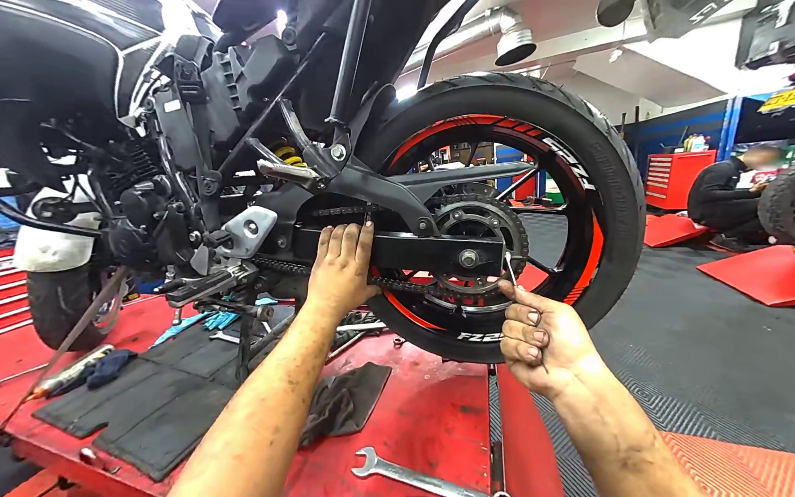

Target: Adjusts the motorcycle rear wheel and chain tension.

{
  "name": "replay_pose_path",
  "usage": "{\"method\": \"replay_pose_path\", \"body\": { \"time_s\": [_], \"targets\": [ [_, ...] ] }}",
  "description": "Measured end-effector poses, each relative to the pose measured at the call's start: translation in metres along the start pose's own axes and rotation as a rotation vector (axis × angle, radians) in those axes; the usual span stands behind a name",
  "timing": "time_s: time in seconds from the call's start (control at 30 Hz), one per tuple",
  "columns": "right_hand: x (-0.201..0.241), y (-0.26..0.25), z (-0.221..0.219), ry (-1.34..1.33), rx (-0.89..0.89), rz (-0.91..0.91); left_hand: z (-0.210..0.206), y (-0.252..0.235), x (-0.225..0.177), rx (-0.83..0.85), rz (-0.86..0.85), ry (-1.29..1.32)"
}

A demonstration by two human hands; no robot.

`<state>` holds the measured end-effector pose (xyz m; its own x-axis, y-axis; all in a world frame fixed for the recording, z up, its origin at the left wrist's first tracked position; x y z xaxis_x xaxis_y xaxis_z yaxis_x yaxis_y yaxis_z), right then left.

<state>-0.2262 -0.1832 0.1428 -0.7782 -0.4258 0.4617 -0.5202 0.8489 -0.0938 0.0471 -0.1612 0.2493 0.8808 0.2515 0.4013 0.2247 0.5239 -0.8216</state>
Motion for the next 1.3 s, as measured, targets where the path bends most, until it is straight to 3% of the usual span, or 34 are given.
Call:
{"method": "replay_pose_path", "body": {
  "time_s": [0.37, 0.6, 0.77, 1.0, 1.17, 1.23, 1.3],
  "targets": [
    [0.001, 0.002, -0.009, -0.030, 0.068, -0.045, 0.002, 0.001, -0.002, -0.042, -0.003, -0.011],
    [0.000, -0.001, 0.008, 0.276, 0.004, 0.162, 0.006, 0.003, -0.003, -0.012, 0.023, 0.014],
    [-0.001, 0.003, -0.001, 0.157, 0.012, 0.047, 0.006, 0.002, -0.004, 0.032, 0.055, 0.022],
    [0.007, 0.002, 0.025, 0.339, -0.075, 0.302, 0.005, -0.001, -0.007, 0.100, 0.086, 0.013],
    [0.002, 0.014, 0.048, 0.531, -0.053, 0.318, 0.005, 0.002, -0.005, 0.092, 0.089, -0.062],
    [0.024, 0.018, 0.051, 0.673, -0.039, 0.459, 0.004, 0.001, -0.007, 0.074, 0.091, -0.051],
    [0.053, 0.031, 0.037, 1.001, 0.052, 0.710, 0.004, -0.001, -0.008, 0.065, 0.098, -0.039]
  ]
}}
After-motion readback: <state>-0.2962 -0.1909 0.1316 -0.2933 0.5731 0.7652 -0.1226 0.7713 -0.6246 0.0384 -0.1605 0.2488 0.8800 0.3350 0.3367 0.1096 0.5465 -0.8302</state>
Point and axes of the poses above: each hand's wrist, its own y-axis away from the middle knuckle, its own z-axis out of the back of the hand, x = y × z, the point moved 10 cm from there along -y, towards the middle knuckle
